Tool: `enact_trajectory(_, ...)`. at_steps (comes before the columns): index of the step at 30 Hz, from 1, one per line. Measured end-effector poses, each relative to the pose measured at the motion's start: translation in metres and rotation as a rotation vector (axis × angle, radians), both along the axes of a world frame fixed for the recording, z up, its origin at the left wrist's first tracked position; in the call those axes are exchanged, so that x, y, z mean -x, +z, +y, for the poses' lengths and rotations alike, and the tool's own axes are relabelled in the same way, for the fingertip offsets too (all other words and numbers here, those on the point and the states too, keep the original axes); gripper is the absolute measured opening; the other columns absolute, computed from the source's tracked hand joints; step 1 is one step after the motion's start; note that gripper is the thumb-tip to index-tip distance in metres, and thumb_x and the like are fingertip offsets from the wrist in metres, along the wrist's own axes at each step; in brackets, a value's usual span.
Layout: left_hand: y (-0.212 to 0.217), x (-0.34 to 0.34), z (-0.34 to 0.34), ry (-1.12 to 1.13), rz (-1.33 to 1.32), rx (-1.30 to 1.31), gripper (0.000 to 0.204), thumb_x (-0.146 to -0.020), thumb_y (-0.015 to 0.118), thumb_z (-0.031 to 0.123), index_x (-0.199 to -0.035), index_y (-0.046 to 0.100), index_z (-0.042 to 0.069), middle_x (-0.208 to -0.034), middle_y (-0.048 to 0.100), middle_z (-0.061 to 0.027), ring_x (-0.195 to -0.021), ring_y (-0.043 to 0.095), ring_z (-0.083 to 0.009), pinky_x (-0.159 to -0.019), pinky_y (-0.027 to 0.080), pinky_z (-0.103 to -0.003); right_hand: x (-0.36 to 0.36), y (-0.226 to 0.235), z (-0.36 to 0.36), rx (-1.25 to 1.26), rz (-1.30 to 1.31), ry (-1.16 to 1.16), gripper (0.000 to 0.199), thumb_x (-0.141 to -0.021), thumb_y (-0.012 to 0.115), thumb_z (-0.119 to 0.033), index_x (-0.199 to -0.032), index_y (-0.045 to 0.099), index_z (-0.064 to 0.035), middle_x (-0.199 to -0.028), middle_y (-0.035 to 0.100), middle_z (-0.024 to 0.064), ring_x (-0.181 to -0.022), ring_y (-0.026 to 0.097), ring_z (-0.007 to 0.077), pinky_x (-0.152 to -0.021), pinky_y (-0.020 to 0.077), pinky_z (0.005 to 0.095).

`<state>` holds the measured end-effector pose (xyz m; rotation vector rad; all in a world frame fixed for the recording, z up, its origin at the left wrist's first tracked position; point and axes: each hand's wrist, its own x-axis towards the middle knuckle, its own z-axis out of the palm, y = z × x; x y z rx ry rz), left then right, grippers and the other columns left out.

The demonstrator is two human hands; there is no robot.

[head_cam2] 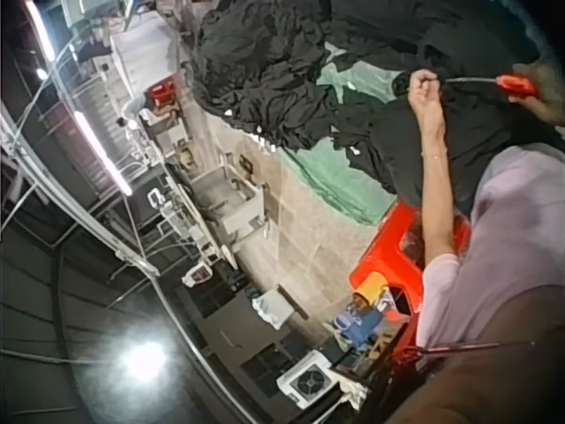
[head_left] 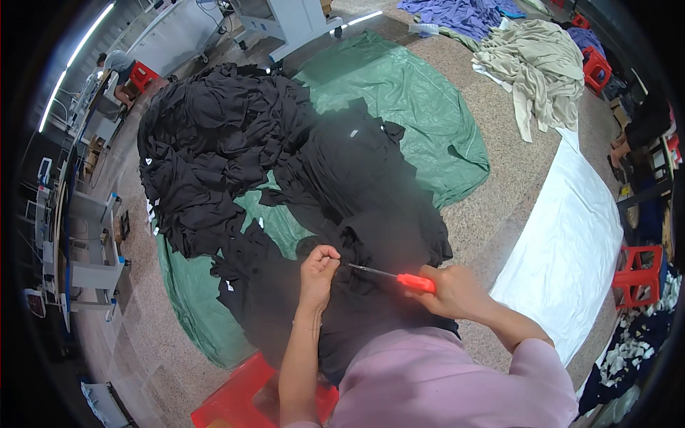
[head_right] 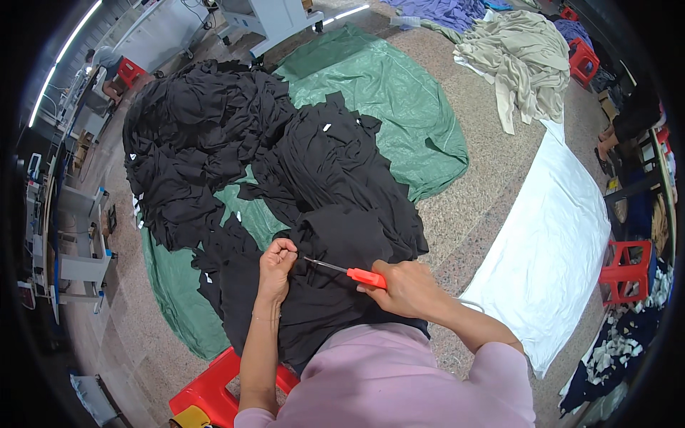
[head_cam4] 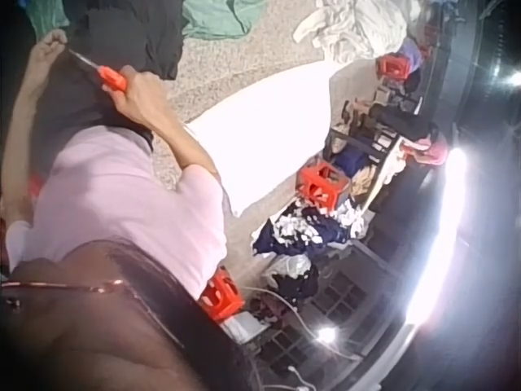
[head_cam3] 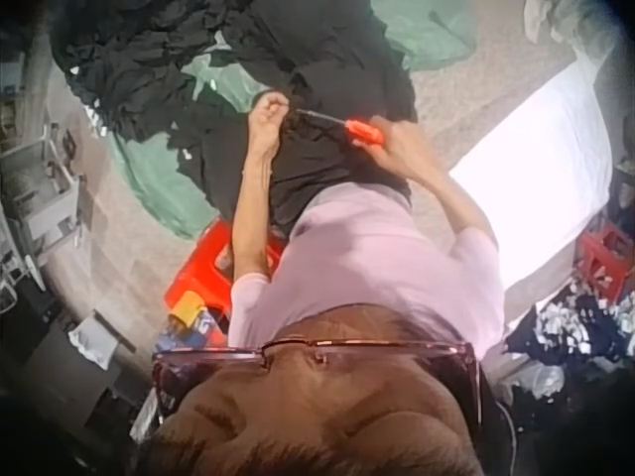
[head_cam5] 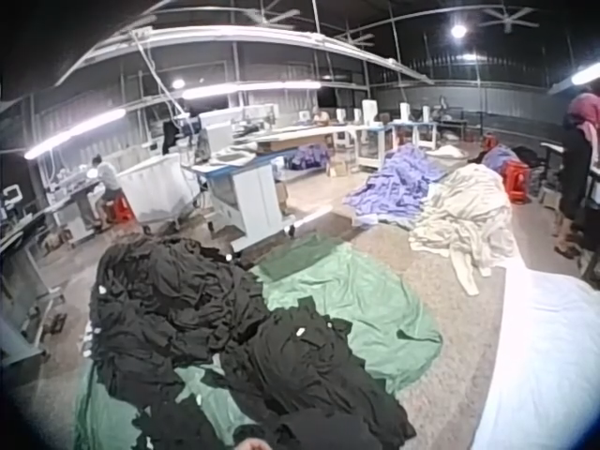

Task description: Trimming excess material from pieces of black fabric using scissors.

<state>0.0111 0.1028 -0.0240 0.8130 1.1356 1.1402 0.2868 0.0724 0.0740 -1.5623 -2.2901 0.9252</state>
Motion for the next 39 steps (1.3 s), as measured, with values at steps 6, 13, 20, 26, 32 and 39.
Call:
enact_trajectory(6, 0.031, -0.006, 0.022, -0.075, 0.183, 0.151, 0.026, -0.097, 0.06, 0.026, -0.118, 0.051, 0.015, -0.078, 0.053, 0.0043, -0.064, 0.051, -0.0043, -0.054, 0.04, -0.019, -0.005, -0.011, 0.001, -0.104, 0.295, -0.313, 0.027, -0.085, 0.074, -0.032, -0.093, 0.063, -0.0091, -0.068, 0.063, 0.0161, -0.066, 0.064, 0.0395, -0.056, 0.0486, 0.0439)
enact_trajectory(13, 0.015, 0.006, 0.108, -0.339, 0.716, 0.045, 0.021, -0.076, 0.075, 0.008, -0.096, 0.073, 0.002, -0.099, 0.072, -0.0116, -0.086, 0.067, -0.0185, -0.08, 0.051, -0.03, -0.015, -0.02, 0.003, -0.137, 0.359, -0.441, 0.024, -0.087, 0.073, -0.03, -0.095, 0.063, -0.0091, -0.067, 0.061, 0.0165, -0.064, 0.063, 0.0381, -0.057, 0.0473, 0.0408)
enact_trajectory(20, 0.149, -0.062, 0.037, -0.535, 0.763, -0.668, 0.079, -0.071, 0.08, 0.016, -0.14, 0.042, 0.009, -0.135, 0.049, -0.0171, -0.119, 0.056, -0.0321, -0.104, 0.043, -0.04, -0.063, -0.04, 0.004, -0.194, 0.541, -0.748, 0.025, -0.089, 0.072, -0.024, -0.098, 0.063, -0.002, -0.068, 0.061, 0.0116, -0.06, 0.056, 0.0163, -0.06, 0.0463, 0.0325)
enact_trajectory(26, 0.047, -0.1, -0.035, -0.805, 1.585, -0.74, 0.078, -0.072, 0.075, 0.018, -0.142, 0.042, 0.016, -0.098, 0.05, -0.0134, -0.073, 0.061, -0.0287, -0.057, 0.056, -0.036, -0.05, -0.024, 0.003, -0.203, 0.429, -0.716, 0.026, -0.089, 0.072, -0.025, -0.098, 0.063, -0.0022, -0.073, 0.065, 0.0123, -0.064, 0.061, 0.0179, -0.062, 0.0474, 0.0313)
enact_trajectory(32, 0.121, -0.057, -0.036, -0.352, 1.052, -0.781, 0.018, -0.075, 0.072, 0.009, -0.093, 0.07, 0.01, -0.124, 0.06, -0.0085, -0.083, 0.07, -0.0267, -0.061, 0.055, -0.034, -0.058, -0.049, 0.003, -0.125, 0.429, -0.669, 0.029, -0.093, 0.065, -0.016, -0.119, 0.063, -0.003, -0.08, 0.065, 0.0028, -0.071, 0.062, 0.0104, -0.066, 0.0484, 0.0273)
enact_trajectory(39, 0.254, 0.165, -0.052, 0.421, 0.701, -0.393, 0.037, -0.096, 0.053, 0.04, -0.102, 0.058, 0.004, -0.086, 0.062, -0.0075, -0.079, 0.06, -0.0158, -0.073, 0.049, -0.028, -0.033, -0.041, 0.019, -0.11, 0.514, -0.545, 0.021, -0.09, 0.068, -0.015, -0.101, 0.062, 0.0018, -0.075, 0.062, 0.0063, -0.068, 0.059, 0.012, -0.065, 0.0484, 0.0289)
